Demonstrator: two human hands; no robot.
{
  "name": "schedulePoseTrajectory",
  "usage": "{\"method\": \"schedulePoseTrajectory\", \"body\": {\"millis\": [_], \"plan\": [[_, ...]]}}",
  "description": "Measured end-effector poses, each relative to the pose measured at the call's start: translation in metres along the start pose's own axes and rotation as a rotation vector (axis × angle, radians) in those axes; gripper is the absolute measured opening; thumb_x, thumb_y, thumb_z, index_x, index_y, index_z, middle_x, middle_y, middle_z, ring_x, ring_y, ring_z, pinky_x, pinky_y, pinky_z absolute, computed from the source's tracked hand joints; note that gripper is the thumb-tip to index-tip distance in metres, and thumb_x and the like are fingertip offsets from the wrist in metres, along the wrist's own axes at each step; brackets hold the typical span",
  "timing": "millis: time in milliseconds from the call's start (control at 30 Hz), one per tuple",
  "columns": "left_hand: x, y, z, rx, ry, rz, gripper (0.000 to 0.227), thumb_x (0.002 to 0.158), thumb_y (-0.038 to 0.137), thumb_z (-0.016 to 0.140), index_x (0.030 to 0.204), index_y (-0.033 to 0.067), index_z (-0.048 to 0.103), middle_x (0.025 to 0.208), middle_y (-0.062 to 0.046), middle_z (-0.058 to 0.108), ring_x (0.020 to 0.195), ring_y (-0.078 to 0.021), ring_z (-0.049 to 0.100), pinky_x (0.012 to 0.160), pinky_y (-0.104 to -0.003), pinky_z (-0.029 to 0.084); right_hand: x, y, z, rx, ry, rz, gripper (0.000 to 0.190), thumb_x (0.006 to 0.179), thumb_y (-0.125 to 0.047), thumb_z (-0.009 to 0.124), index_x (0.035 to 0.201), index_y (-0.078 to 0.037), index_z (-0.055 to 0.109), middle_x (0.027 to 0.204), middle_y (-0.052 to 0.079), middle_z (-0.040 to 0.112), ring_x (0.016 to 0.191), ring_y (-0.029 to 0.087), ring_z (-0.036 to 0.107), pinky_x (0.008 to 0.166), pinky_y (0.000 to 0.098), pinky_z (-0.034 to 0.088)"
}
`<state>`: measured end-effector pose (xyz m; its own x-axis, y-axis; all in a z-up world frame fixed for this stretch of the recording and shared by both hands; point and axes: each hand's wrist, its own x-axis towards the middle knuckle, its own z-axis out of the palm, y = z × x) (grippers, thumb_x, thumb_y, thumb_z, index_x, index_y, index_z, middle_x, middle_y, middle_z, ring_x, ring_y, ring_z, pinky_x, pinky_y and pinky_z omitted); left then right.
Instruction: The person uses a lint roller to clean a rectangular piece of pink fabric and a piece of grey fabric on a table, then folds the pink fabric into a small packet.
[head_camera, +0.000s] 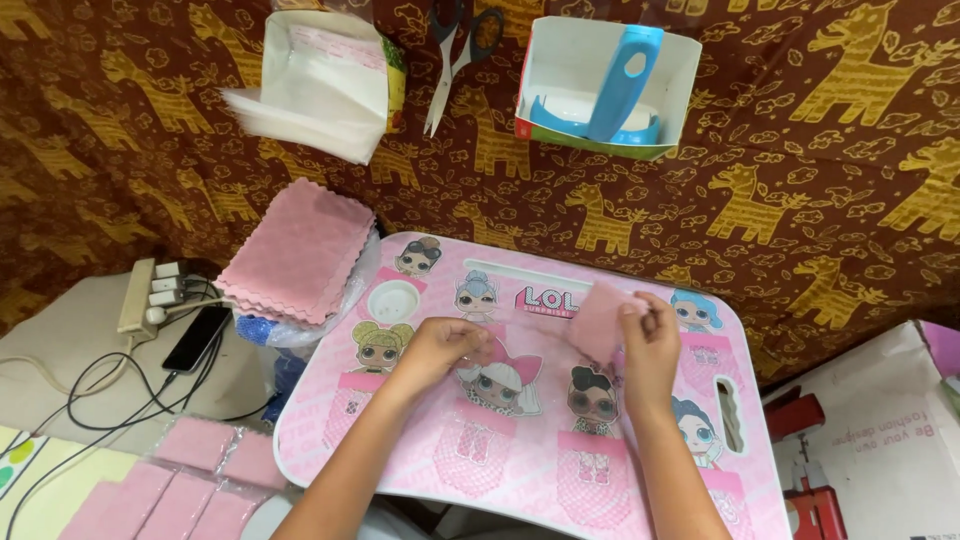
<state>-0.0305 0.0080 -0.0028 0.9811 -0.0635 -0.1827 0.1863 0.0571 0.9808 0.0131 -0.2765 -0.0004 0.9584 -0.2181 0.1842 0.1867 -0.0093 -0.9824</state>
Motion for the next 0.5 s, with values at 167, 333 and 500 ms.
{"method": "schedulePoseTrajectory", "body": {"millis": [167, 333, 500], "plan": [[0.003, -0.002, 0.015, 0.084, 0.002, 0.019, 0.027, 0.090, 0.021, 0.076, 0.107, -0.0012, 0.076, 0.090, -0.016, 0.079, 0.079, -0.0207, 0.078, 0.068, -0.024, 0.061, 0.009, 0.008, -0.008, 0.240, 0.117, -0.143, 0.026, 0.108, -0.020, 0.060, 0.130, -0.008, 0.056, 0.116, 0.001, 0.066, 0.106, 0.009, 0.062, 0.095, 0.0285, 0.055], [0.012, -0.009, 0.032, 0.178, 0.019, 0.059, 0.030, 0.086, 0.015, 0.080, 0.109, -0.0029, 0.075, 0.089, -0.019, 0.079, 0.077, -0.0243, 0.080, 0.065, -0.027, 0.063, 0.008, 0.015, -0.009, 0.355, 0.046, -0.137, 0.024, 0.103, -0.021, 0.066, 0.124, -0.010, 0.059, 0.106, -0.002, 0.068, 0.097, 0.007, 0.065, 0.088, 0.0243, 0.057], [-0.007, 0.015, 0.050, 0.358, 0.016, 0.054, 0.023, 0.085, 0.020, 0.078, 0.103, 0.0063, 0.080, 0.081, -0.010, 0.080, 0.074, -0.0180, 0.078, 0.064, -0.026, 0.061, -0.003, -0.004, -0.002, 0.293, 0.024, -0.153, 0.024, 0.101, -0.017, 0.069, 0.122, -0.009, 0.061, 0.101, -0.003, 0.067, 0.091, 0.004, 0.062, 0.083, 0.0221, 0.055]]}}
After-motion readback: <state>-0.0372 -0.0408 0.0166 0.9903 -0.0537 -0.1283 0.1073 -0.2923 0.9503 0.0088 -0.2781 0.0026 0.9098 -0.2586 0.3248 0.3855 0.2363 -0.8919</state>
